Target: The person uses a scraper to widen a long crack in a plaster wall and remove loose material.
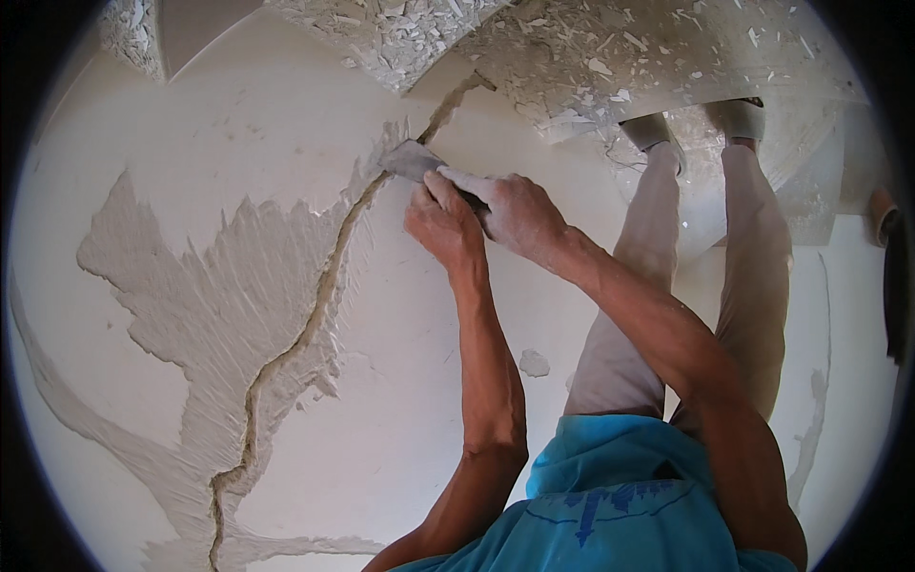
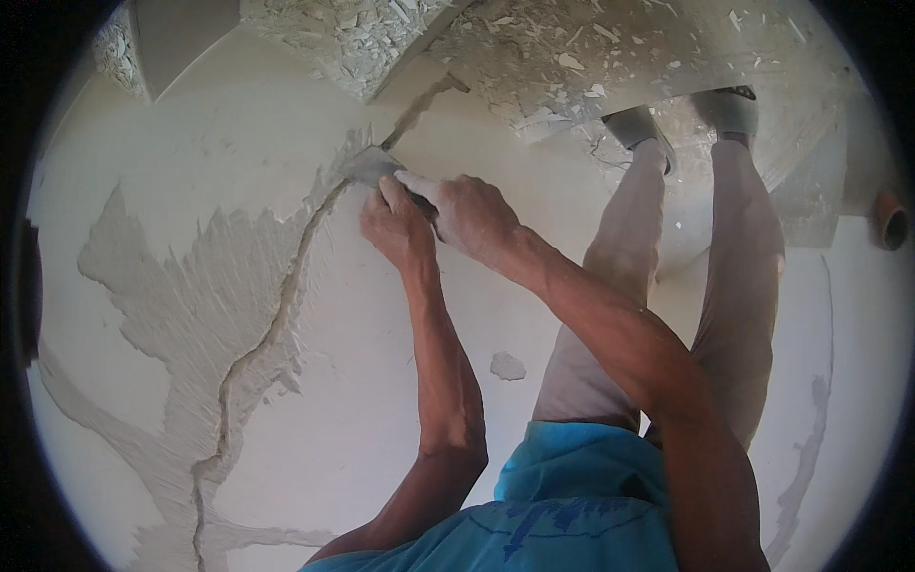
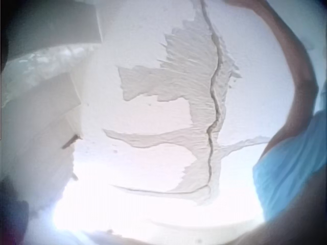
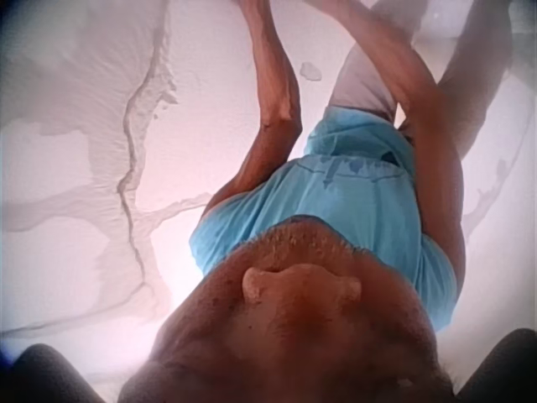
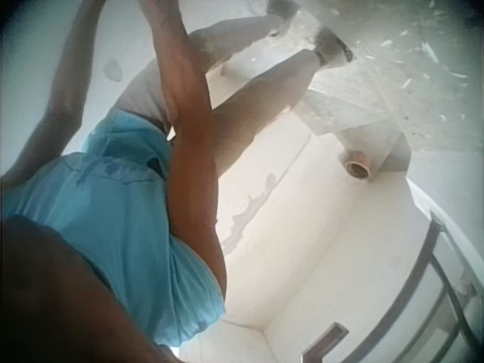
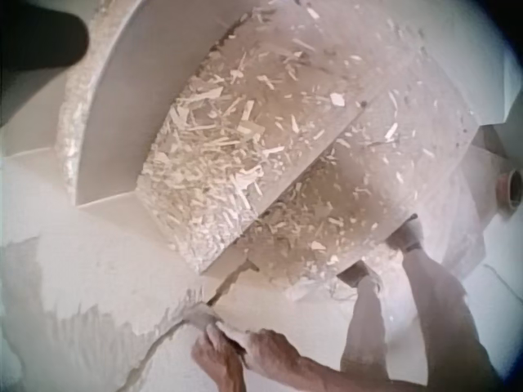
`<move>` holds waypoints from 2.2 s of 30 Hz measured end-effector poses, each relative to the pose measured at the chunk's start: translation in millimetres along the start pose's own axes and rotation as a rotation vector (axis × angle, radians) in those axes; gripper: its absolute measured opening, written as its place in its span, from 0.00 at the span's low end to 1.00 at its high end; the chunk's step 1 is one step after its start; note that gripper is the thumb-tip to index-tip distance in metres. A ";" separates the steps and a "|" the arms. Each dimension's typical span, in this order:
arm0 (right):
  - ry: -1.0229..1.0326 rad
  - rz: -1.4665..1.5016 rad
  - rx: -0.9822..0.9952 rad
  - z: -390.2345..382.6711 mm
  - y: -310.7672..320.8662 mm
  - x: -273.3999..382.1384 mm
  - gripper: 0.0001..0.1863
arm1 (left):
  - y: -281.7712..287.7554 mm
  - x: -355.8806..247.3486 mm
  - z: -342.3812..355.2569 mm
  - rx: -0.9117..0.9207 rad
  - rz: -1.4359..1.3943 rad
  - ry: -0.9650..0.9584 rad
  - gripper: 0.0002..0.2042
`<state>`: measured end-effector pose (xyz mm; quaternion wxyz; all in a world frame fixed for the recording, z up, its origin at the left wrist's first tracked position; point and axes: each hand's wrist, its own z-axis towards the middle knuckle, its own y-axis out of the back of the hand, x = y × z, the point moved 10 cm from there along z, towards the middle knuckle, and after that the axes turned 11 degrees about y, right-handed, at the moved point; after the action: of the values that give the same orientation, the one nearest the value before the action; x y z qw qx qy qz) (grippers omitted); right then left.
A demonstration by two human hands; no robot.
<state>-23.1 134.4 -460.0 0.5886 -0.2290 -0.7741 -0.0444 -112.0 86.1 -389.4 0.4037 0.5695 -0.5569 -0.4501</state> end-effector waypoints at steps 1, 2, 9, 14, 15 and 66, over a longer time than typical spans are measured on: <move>0.001 0.001 -0.005 -1.2 0.5 -2.9 0.24 | -2.8 1.5 -1.0 0.005 -0.031 0.014 0.20; 0.009 0.007 -0.004 -0.9 0.4 -1.5 0.24 | -2.1 4.3 -1.8 0.001 -0.060 0.031 0.20; 0.070 -0.124 0.019 13.3 -3.9 2.1 0.26 | -2.0 7.0 11.6 -0.103 -0.046 -0.050 0.20; 0.049 -0.154 0.048 35.9 1.5 0.7 0.28 | -2.2 -11.7 31.3 -0.143 -0.036 -0.162 0.20; 0.067 -0.136 0.031 34.3 5.1 0.3 0.28 | -3.1 -10.9 30.2 -0.137 -0.062 -0.133 0.20; -0.124 0.018 0.064 9.0 -0.9 3.2 0.26 | -5.0 -4.9 17.8 -0.013 0.109 -0.142 0.21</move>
<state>-32.2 137.6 -459.6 0.5470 -0.2193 -0.8079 0.0003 -127.7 92.0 -398.7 0.3909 0.5024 -0.6113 -0.4702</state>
